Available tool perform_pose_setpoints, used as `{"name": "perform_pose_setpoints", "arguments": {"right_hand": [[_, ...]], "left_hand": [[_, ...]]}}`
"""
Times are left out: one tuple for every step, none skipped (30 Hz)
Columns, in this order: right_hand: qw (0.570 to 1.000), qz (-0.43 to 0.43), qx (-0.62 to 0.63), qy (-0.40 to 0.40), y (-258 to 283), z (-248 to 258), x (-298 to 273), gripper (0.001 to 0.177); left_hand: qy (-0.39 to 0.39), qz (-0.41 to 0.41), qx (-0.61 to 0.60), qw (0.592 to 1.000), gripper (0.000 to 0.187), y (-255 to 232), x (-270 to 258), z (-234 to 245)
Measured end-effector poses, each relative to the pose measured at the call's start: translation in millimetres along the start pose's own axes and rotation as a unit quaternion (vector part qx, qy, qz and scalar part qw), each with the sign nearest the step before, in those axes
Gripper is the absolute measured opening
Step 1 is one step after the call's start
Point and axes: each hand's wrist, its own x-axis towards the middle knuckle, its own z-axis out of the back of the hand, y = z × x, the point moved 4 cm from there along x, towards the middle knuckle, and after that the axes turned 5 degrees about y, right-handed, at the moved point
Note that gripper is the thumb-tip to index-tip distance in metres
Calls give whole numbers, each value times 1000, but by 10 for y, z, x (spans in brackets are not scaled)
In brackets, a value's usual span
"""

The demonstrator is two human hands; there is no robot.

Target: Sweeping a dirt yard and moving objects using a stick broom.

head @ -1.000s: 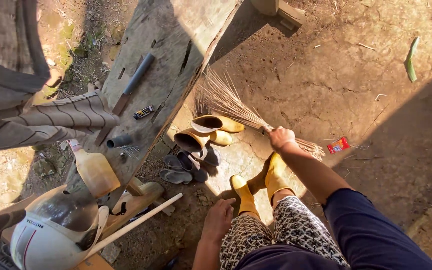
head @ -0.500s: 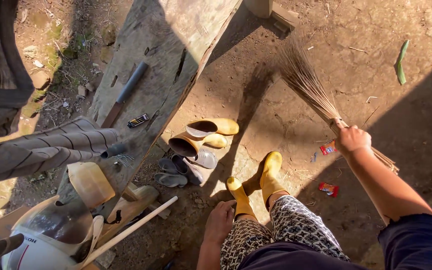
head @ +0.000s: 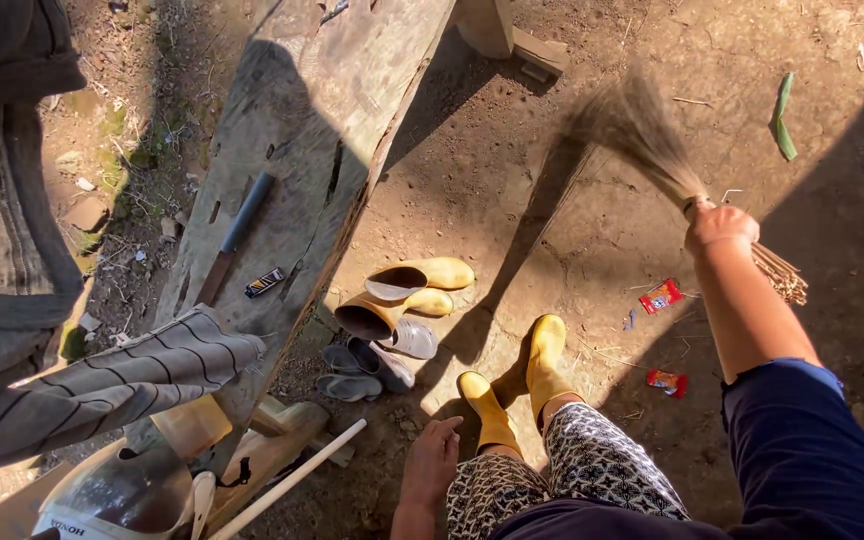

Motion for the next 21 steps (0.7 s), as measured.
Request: {"name": "perform_pose_setpoints", "arguments": {"right_hand": [[999, -4, 13, -35, -114, -19, 70, 62], [997, -8, 26, -70, -230, -38, 135, 64], [997, -13, 26, -71, -286, -68, 117, 64], [995, -1, 44, -91, -336, -84, 95, 64], [992, 9, 63, -109, -394, -125, 58, 64], [992, 3, 64, -109, -344, -58, -276, 64], [994, 19, 70, -79, -262, -1, -593, 69], [995, 35, 76, -49, -176, 56, -910, 74], [995, 25, 80, -49, -148, 2, -1138, 74], [996, 43, 75, 9, -83, -96, -1361, 70], [993, 65, 69, 66, 16, -185, -1570, 67], [993, 59, 73, 66, -18, -399, -1573, 67], [993, 73, 53, 74, -6, -632, -1594, 68], [992, 87, 33, 82, 6, -866, -1620, 68], [992, 84, 42, 83, -47, -1083, -1502, 68], [993, 75, 32, 84, -99, -1306, -1388, 67], [994, 65, 20, 87, -176, -1543, -1296, 67], [994, 60, 29, 89, -224, -1541, -1354, 67], [994, 30, 54, 87, -303, -1540, -1416, 69], [993, 0, 78, 85, -381, -1542, -1486, 71], [992, -8, 87, 87, -412, -1408, -1689, 71]], "left_hand": [[7, 4, 2, 1000, 30, -13, 18, -17], [15, 7, 3, 1000, 30, -28, 33, -35], [17, 4, 3, 1000, 30, -58, 66, -52], [11, -22, 8, 1000, 29, -107, 97, -65], [6, -47, 14, 999, 29, -150, 123, -79], [10, -52, 14, 999, 29, -163, 144, -124], [2, -80, 15, 997, 29, -189, 213, -121], [-6, -107, 16, 994, 28, -221, 277, -121], [0, -115, 19, 993, 28, -235, 334, -126], [7, -133, 24, 991, 30, -256, 389, -134], [11, -150, 29, 988, 31, -267, 437, -140], [15, -155, 32, 987, 31, -333, 467, -124], [4, -169, 28, 985, 30, -390, 464, -82], [-7, -183, 24, 983, 29, -448, 457, -44], [-4, -188, 33, 982, 29, -484, 462, 1], [11, -170, 64, 983, 28, -505, 470, 33], [26, -153, 95, 983, 28, -529, 467, 45], [31, -157, 102, 982, 28, -507, 468, 79], [32, -189, 85, 978, 27, -504, 469, 111], [35, -219, 67, 973, 27, -498, 465, 146], [42, -227, 73, 970, 27, -522, 461, 187]]}}
